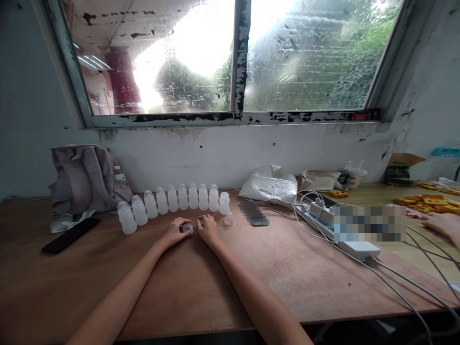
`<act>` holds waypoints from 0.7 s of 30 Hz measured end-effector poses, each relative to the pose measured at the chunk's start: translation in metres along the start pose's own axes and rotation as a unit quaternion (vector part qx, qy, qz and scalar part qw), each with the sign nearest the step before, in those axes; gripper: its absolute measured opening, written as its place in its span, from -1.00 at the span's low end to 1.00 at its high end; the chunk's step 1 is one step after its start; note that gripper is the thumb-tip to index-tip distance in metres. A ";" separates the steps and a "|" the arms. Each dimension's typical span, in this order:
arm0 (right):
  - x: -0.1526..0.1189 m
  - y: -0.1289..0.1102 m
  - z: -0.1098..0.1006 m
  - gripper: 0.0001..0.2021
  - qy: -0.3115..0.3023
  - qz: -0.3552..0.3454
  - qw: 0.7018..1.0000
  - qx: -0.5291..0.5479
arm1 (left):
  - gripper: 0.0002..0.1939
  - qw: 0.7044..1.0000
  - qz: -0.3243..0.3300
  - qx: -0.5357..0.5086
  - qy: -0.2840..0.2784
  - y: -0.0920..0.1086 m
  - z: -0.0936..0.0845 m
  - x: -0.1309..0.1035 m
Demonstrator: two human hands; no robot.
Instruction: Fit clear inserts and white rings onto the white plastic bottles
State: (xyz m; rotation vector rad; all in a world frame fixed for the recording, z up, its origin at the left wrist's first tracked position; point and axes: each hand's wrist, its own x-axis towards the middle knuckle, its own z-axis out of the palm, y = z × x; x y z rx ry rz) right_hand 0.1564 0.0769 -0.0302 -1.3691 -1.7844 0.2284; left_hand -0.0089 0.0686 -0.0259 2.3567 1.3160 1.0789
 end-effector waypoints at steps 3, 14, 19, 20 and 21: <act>-0.001 0.000 0.000 -0.85 -0.006 -0.001 1.000 -0.006 | -0.59 0.999 -0.014 -0.032 0.029 0.002 0.000 0.000; -0.015 -0.022 -0.004 -0.70 -0.022 -0.197 0.978 0.064 | -0.69 0.956 -0.115 -0.268 0.043 0.000 0.007 0.000; -0.016 -0.025 0.003 -0.86 0.033 -0.151 0.984 0.092 | -0.58 0.925 -0.152 -0.344 0.057 0.006 0.018 0.001; -0.015 -0.023 0.004 -0.86 0.044 -0.137 0.985 0.098 | -0.57 0.920 -0.159 -0.353 0.065 0.007 0.018 0.001; -0.014 -0.022 0.005 -0.86 0.055 -0.125 0.985 0.102 | -0.56 0.916 -0.163 -0.361 0.070 0.009 0.018 0.001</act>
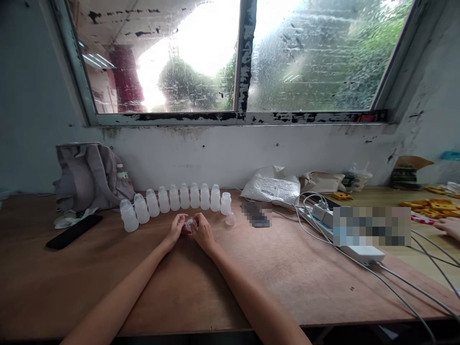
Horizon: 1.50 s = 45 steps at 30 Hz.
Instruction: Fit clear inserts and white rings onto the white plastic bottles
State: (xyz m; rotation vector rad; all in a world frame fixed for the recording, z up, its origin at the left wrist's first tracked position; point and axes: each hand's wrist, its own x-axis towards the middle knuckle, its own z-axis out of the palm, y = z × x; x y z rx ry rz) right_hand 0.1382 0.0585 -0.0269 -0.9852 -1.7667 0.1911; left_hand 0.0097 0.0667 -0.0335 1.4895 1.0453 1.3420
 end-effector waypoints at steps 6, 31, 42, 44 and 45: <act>0.003 0.005 0.000 -0.86 0.039 0.027 0.999 0.012 | -0.62 0.999 0.010 -0.013 -0.038 0.014 0.002 -0.007; 0.005 0.015 -0.007 -0.82 -0.058 0.094 0.992 -0.060 | -0.86 0.993 0.034 0.078 -0.088 0.013 0.000 -0.009; 0.004 0.017 -0.008 -0.83 -0.047 0.073 0.995 -0.057 | -0.49 0.994 -0.055 -0.087 -0.024 0.019 0.004 -0.011; 0.005 0.016 -0.010 -0.79 -0.066 0.053 0.995 -0.045 | -0.58 0.995 -0.051 -0.080 -0.026 0.018 0.003 -0.011; 0.006 0.016 -0.012 -0.76 -0.077 0.038 0.996 -0.034 | -0.62 0.995 -0.051 -0.077 -0.025 0.018 0.003 -0.011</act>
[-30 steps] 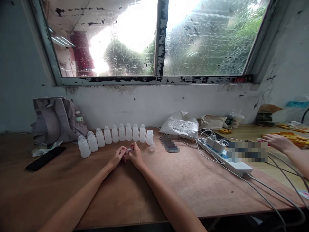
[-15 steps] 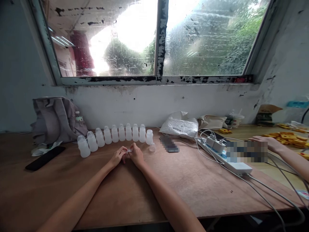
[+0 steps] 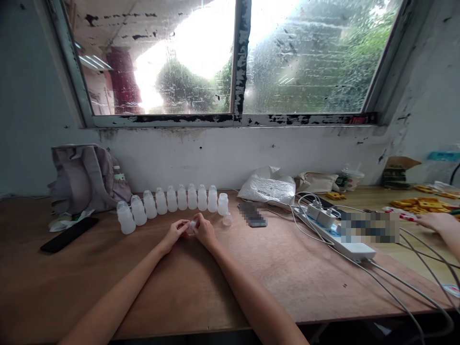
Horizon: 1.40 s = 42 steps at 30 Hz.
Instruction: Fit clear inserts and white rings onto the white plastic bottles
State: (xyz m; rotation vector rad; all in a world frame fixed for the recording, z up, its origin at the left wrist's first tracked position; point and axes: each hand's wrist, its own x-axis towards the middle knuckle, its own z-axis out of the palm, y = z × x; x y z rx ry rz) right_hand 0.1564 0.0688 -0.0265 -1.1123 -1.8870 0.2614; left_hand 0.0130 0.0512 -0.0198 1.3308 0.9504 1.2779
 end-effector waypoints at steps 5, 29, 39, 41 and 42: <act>0.007 0.007 -0.025 -0.71 0.036 -0.060 0.997 -0.033 | -0.61 0.999 -0.020 -0.019 0.034 -0.002 -0.002 0.003; 0.042 0.077 -0.063 -0.51 0.076 0.263 0.922 -0.274 | -0.59 0.996 -0.048 -0.055 0.053 0.003 -0.002 0.000; 0.061 0.051 -0.077 -0.59 0.058 0.181 0.937 -0.293 | -0.58 0.995 -0.052 -0.065 0.059 0.005 -0.002 -0.001; 0.048 0.034 -0.069 -0.58 0.071 0.088 0.954 -0.276 | -0.58 0.994 -0.053 -0.071 0.058 0.005 -0.002 -0.001; 0.040 0.025 -0.064 -0.56 0.061 0.039 0.961 -0.265 | -0.58 0.994 -0.053 -0.074 0.058 0.005 -0.003 -0.001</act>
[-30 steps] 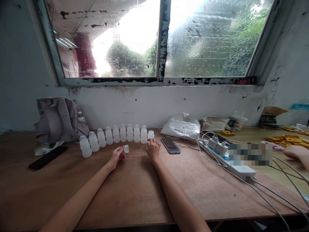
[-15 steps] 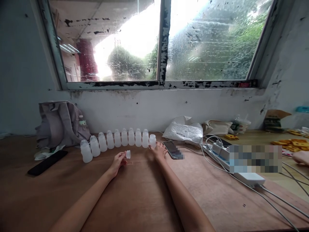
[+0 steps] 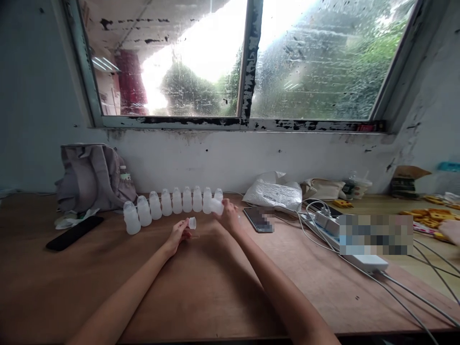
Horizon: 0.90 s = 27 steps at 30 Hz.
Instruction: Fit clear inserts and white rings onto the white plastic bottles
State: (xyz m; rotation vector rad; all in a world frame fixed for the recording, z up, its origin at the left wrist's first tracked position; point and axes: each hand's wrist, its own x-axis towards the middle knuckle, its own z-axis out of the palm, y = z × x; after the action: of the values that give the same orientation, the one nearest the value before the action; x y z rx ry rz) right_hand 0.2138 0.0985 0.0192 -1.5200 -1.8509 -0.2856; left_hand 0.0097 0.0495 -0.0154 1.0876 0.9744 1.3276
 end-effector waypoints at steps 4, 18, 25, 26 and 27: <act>-0.040 -0.032 -0.002 -0.64 -0.038 -0.139 0.989 0.024 | -0.58 1.000 0.000 -0.007 0.004 0.000 -0.001 0.000; -0.062 -0.034 -0.002 -0.51 -0.039 -0.157 0.984 0.074 | -0.62 1.000 0.026 0.007 0.012 -0.002 -0.002 0.000; -0.062 -0.034 -0.004 -0.52 -0.030 -0.161 0.985 0.062 | -0.67 0.999 0.037 0.009 0.011 0.000 -0.004 -0.002; -0.062 -0.034 -0.005 -0.52 -0.033 -0.164 0.984 0.056 | -0.68 0.999 0.036 0.007 0.009 0.000 -0.004 -0.003; -0.062 -0.034 -0.005 -0.52 -0.036 -0.167 0.984 0.049 | -0.68 0.999 0.034 0.006 0.006 0.001 -0.005 -0.003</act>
State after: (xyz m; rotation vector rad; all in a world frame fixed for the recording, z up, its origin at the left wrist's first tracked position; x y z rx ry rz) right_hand 0.1879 0.0387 -0.0080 -1.1634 -2.1435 -0.2922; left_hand 0.0045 0.0469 -0.0162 1.1313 0.9617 1.3855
